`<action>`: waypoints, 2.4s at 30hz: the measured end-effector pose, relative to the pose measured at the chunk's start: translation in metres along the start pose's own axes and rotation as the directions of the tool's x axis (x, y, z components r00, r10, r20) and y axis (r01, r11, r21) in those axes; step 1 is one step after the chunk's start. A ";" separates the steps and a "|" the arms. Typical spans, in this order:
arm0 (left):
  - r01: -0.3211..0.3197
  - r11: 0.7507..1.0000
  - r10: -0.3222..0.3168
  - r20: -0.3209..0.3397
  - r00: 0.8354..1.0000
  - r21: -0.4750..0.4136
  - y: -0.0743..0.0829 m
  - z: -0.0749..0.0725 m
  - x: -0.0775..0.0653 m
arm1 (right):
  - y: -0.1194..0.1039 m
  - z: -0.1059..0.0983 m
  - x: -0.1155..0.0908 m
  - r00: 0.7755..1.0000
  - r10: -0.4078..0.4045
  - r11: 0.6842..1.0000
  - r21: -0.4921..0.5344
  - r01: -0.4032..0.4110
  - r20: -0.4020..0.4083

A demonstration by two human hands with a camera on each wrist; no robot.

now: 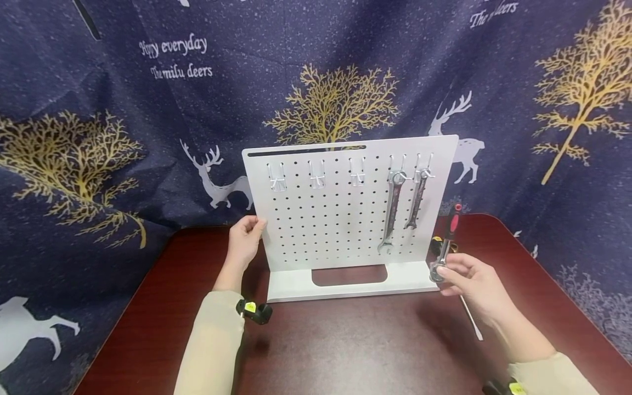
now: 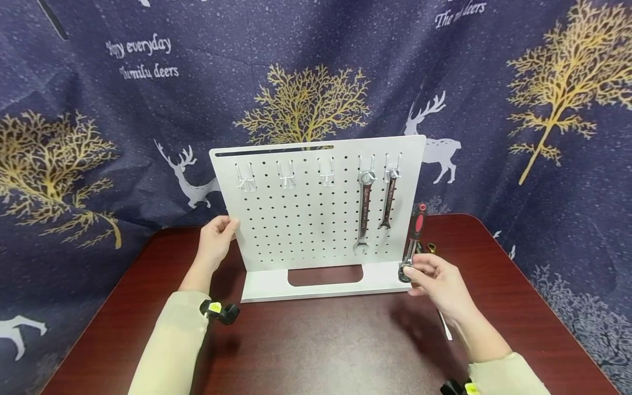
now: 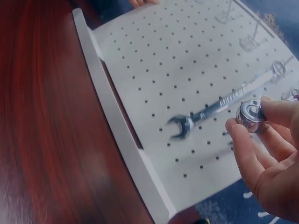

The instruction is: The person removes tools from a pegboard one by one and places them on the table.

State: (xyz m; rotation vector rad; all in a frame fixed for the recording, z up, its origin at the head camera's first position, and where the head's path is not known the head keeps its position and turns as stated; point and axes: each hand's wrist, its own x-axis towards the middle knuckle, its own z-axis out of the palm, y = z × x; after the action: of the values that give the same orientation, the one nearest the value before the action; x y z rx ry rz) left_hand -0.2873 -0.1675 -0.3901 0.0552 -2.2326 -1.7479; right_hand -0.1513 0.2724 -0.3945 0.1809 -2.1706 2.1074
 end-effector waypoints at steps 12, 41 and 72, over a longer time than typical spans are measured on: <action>-0.008 1.000 0.008 -0.004 1.000 -0.006 0.001 0.001 -0.002 | 0.007 -0.031 -0.007 0.999 0.007 1.000 0.015 -0.008 0.041; 0.009 1.000 -0.008 -0.007 1.000 0.022 -0.001 0.001 -0.001 | 0.049 -0.128 -0.011 0.969 0.237 0.934 -0.260 -0.246 -0.066; 0.008 1.000 -0.008 -0.003 1.000 0.001 -0.004 0.002 0.001 | 0.055 -0.123 0.012 0.894 0.366 0.838 -0.327 -0.437 -0.258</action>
State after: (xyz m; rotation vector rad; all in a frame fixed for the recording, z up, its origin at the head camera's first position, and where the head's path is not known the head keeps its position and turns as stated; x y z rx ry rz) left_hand -0.2896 -0.1665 -0.3943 0.0670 -2.2348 -1.7494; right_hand -0.1724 0.3972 -0.4429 -0.5352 -2.6108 1.7203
